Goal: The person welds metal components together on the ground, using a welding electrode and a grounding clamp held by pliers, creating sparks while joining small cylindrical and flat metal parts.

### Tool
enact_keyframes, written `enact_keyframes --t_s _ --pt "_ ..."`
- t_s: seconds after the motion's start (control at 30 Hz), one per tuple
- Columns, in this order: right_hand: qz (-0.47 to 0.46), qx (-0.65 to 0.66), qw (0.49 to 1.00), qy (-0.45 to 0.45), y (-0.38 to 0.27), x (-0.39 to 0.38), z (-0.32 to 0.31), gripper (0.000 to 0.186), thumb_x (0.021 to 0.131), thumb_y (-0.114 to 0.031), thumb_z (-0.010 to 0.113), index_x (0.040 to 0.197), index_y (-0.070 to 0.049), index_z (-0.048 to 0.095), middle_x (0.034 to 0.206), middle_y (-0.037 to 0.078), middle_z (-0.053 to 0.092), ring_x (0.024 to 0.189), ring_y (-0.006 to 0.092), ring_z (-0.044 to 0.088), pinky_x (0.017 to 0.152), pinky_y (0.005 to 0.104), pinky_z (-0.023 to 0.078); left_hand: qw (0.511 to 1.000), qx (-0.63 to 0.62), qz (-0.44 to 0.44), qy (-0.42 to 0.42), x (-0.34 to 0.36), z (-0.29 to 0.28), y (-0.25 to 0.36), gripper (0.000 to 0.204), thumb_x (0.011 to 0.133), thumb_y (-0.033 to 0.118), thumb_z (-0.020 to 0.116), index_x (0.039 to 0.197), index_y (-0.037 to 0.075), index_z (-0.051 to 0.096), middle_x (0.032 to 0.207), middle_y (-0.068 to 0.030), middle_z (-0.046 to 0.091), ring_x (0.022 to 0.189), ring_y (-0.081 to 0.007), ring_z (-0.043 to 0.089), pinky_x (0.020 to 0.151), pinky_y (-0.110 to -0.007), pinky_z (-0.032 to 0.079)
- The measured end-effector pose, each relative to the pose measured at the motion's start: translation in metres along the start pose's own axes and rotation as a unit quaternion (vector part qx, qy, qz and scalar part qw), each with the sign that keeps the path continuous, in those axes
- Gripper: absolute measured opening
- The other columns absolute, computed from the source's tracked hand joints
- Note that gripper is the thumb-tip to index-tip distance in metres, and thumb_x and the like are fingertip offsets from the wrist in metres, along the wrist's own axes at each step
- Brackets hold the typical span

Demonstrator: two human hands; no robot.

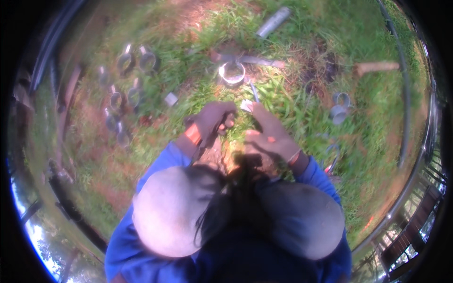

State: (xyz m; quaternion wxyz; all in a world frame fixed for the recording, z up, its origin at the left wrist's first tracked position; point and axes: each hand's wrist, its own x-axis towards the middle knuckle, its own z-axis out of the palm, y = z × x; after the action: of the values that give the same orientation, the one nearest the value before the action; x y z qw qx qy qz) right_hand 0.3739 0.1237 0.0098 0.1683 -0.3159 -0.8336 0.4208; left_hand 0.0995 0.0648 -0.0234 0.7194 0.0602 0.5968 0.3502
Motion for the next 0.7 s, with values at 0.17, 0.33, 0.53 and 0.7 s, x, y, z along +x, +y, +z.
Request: enact_keyframes --t_s 0.17,0.33,0.53,0.7 --pt "0.107 -0.027 0.994 -0.013 0.024 0.028 0.028 0.066 0.101 -0.022 0.086 0.16 -0.002 0.065 0.142 0.028 0.072 0.131 0.0509 0.072 0.114 0.0571 0.06 0.994 0.068 0.079 0.037 0.018 -0.006 -0.02 0.021 0.115 0.021 0.074 0.1 0.006 0.076 0.084 -0.0034 0.072 0.065 -0.0128 0.069 0.053 -0.028 0.051" --pt "0.057 -0.185 0.98 0.046 0.054 0.036 0.022 0.033 0.093 -0.023 0.091 0.11 -0.007 0.067 0.102 0.017 0.066 0.097 0.0417 0.066 0.09 0.0561 0.058 0.993 0.06 0.084 0.052 0.027 -0.008 -0.038 0.018 0.116 0.022 0.073 0.104 0.009 0.077 0.08 -0.0018 0.073 0.059 -0.0124 0.067 0.051 -0.029 0.051" --pt "0.037 -0.243 0.969 -0.008 0.06 0.052 0.04 0.038 0.093 -0.035 0.089 0.115 -0.009 0.071 0.107 0.017 0.069 0.102 0.0397 0.069 0.089 0.0533 0.057 0.983 0.179 0.048 0.022 0.009 -0.021 -0.029 0.019 0.117 0.019 0.068 0.104 0.01 0.079 0.076 -0.0019 0.074 0.055 -0.0157 0.069 0.047 -0.033 0.051" --pt "0.068 -0.263 0.96 -0.069 0.052 0.06 0.041 0.049 0.093 -0.04 0.09 0.126 -0.009 0.072 0.115 0.017 0.069 0.108 0.041 0.07 0.094 0.0542 0.057 0.969 0.235 0.036 -0.073 -0.022 -0.019 -0.018 0.025 0.116 0.022 0.068 0.102 0.007 0.082 0.078 -0.0057 0.079 0.056 -0.0153 0.071 0.045 -0.032 0.051"
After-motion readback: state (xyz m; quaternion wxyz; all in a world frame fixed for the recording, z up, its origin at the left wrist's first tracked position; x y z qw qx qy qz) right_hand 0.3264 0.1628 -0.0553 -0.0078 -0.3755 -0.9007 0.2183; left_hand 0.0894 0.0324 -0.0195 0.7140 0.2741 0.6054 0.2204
